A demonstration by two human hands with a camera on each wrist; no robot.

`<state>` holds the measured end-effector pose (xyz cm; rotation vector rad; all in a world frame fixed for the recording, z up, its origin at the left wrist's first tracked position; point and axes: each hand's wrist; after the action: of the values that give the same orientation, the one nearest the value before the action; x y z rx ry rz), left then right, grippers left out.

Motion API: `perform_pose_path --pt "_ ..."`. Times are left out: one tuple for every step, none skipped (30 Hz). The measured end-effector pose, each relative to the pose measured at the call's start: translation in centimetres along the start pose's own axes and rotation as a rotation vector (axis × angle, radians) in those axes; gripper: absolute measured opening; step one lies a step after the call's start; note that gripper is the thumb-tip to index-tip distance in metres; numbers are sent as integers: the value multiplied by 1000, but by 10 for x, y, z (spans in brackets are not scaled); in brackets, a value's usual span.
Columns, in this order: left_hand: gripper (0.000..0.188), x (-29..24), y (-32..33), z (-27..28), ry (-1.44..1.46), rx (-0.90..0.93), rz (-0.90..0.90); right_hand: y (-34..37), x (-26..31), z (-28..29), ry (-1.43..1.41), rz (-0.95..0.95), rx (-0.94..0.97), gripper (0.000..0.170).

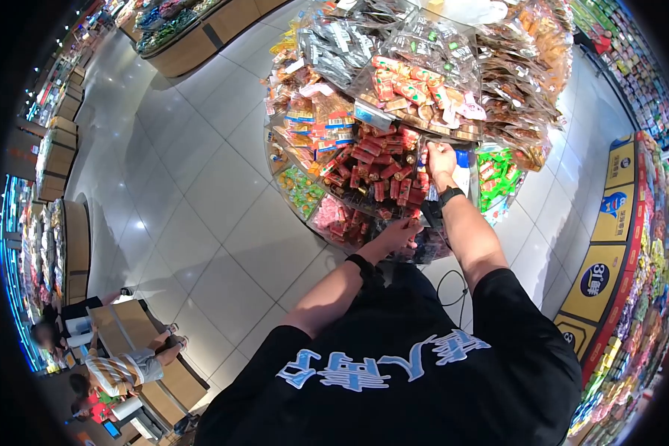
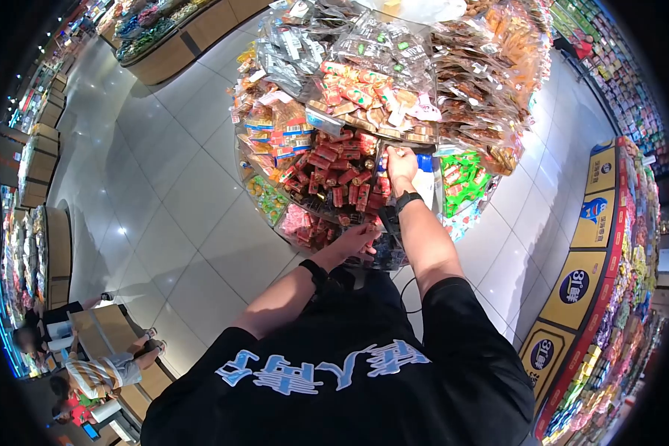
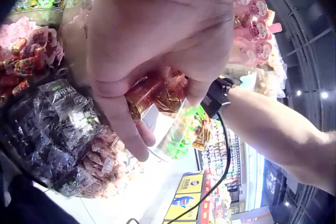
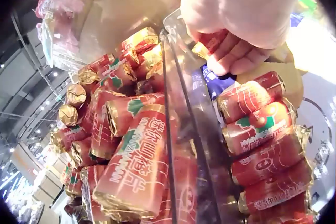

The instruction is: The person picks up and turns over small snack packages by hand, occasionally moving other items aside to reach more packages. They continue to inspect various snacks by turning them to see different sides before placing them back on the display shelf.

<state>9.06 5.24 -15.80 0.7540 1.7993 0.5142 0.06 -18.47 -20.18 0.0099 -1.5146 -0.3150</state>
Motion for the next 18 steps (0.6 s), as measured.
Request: perform_pose_path --pt "33 0 -2 -1 27 -11 -18 4 4 1 -69 -14 10 13" --pt "33 1 -3 -3 22 -11 -28 4 3 3 -122 -4 25 12" --pt "33 3 -4 -3 16 -13 -39 3 -2 4 -176 5 41 11" --pt "34 4 -4 -3 11 -16 -49 2 -5 5 -231 15 57 11" --pt "34 6 -5 -3 21 -15 -62 0 -8 8 -237 -12 107 10" --pt "35 8 -6 -5 31 -12 -73 2 -5 11 -243 -39 154 10" --pt "35 10 -7 -6 38 -8 -82 4 -1 15 -250 -66 197 10" --pt "35 11 -8 -7 40 -4 -86 6 3 18 -241 -89 200 10" --pt "36 11 -8 -7 42 -1 -92 8 7 18 -233 -110 205 11" --pt "36 10 -8 -7 46 1 -101 10 12 17 -224 -130 213 12" --pt "36 9 -8 -7 36 -4 -96 -3 -4 17 -230 -87 243 16" --pt "35 8 -7 -7 27 -10 -92 0 2 16 -232 -93 190 16" --pt "34 7 -6 -8 18 -16 -88 4 8 16 -234 -98 137 16" --pt "34 7 -5 -8 22 -11 -87 8 14 15 -237 -104 83 16" --pt "33 7 -5 -9 24 -7 -88 5 14 16 -178 -78 65 14" --pt "32 8 -4 -9 25 -3 -88 3 15 16 -152 -85 79 14" --pt "32 8 -4 -10 21 0 -87 0 15 16 -127 -92 94 13" --pt "31 9 -2 -11 17 3 -86 0 15 16 -101 -100 109 12"
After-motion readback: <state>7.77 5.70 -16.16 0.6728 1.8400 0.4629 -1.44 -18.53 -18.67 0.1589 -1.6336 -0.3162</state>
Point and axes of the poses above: each hand's wrist, its own y-axis away from the middle knuckle, its own z-axis out of the back of the hand, x = y × z, and after that the axes turned 4 degrees about -x, right-handed
